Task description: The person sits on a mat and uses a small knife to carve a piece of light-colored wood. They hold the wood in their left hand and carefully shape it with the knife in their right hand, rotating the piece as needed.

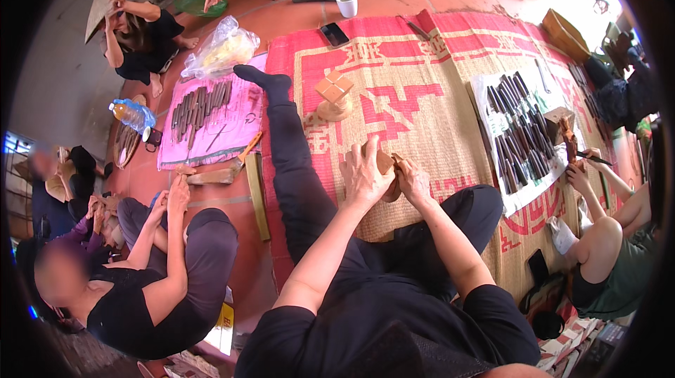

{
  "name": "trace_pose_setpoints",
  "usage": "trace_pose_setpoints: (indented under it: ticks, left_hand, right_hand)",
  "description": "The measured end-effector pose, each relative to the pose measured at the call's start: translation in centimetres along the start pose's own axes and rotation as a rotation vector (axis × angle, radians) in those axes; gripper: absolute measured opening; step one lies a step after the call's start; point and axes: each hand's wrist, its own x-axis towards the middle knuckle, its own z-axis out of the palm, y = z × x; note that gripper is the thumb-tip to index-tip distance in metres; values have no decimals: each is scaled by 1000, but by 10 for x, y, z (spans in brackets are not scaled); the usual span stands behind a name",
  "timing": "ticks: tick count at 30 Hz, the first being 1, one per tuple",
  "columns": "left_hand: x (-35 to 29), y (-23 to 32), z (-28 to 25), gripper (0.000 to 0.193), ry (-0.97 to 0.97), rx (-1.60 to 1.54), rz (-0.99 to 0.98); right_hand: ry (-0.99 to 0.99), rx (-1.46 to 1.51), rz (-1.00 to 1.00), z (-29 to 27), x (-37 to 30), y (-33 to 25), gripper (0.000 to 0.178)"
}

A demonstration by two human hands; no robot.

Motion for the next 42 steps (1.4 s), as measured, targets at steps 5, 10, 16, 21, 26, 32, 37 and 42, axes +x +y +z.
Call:
trace_pose_setpoints:
  ticks: [5, 10, 16, 21, 26, 32, 37, 42]
  left_hand:
    - [0, 3, 8, 63, 19, -117, 171]
    - [8, 6, -4, 65, 73, -191, 342]
    - [34, -1, -7, 74, -33, -153, 503]
    - [35, -9, -1, 76, -95, -148, 550]
    - [31, -18, 3, 76, -126, -115, 506]
    - [35, -24, 2, 74, -154, -128, 370]
    - [28, -20, 16, 48, 85, -145, 308]
    - [42, -41, 20, 51, 149, -207, 420]
  right_hand:
    - [-162, -55, 105, -6, 0, -2, 20]
    - [41, 117, 145, -5, 5, 7, 28]
    - [152, 162, 200, 4, 9, 25, 34]
    - [136, 174, 202, 14, 11, 22, 44]
    - [48, 228, 175, 13, 10, 17, 55]
    - [41, 296, 256, 9, 14, 10, 51]
    - [108, 492, 440, 23, 15, 22, 29]
    - [235, 804, 640, 52, 17, 84, 22]
